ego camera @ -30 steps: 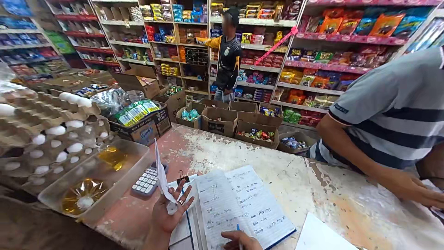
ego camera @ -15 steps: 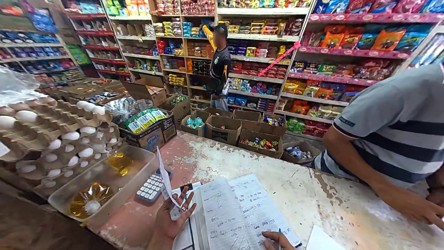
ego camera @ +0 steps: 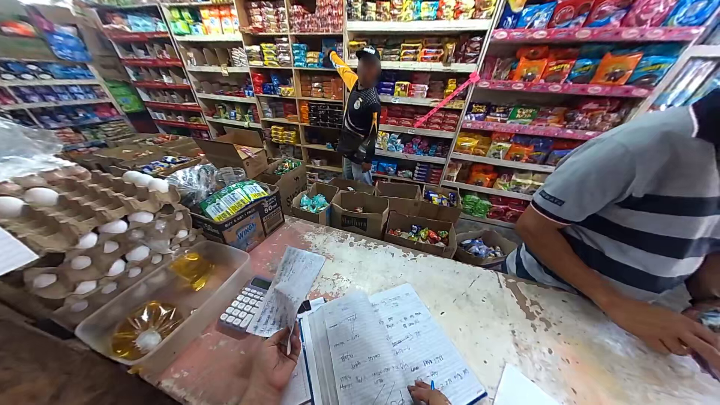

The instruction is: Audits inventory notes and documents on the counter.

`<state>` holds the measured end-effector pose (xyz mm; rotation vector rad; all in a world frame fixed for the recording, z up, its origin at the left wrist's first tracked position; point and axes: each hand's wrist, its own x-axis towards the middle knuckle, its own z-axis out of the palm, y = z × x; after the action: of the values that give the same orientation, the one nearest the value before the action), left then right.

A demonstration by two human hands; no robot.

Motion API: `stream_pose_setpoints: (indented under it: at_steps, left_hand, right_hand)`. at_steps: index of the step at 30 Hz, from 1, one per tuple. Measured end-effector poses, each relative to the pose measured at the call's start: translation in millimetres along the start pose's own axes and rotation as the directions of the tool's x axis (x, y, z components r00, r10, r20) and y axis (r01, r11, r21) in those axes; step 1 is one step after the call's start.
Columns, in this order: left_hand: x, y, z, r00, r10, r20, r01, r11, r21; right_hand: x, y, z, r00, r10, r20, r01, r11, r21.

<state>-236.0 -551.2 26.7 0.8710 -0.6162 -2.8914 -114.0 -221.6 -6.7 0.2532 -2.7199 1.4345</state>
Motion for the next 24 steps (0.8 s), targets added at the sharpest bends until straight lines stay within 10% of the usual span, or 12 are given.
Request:
stream_pose_setpoints:
  at_steps: [8, 19, 24]
  left_hand:
    - [9, 4, -25, 0.918, -0.039, 0.394, 0.079, 0.993, -0.085]
    - [14, 4, -37, 0.914, -0.069, 0.400, 0.112, 0.990, -0.085]
    - [21, 8, -42, 0.871, -0.099, 0.481, 0.168, 0.981, -0.102]
  right_hand:
    - [0, 7, -2, 1.000, 0.017, -0.006, -0.017, 0.999, -0.041]
    - [1, -16, 7, 0.921, -0.345, 0.182, 0.383, 0.891, -0.244]
    - [6, -14, -24, 0.990, 0.071, -0.121, -0.105, 0.949, -0.298]
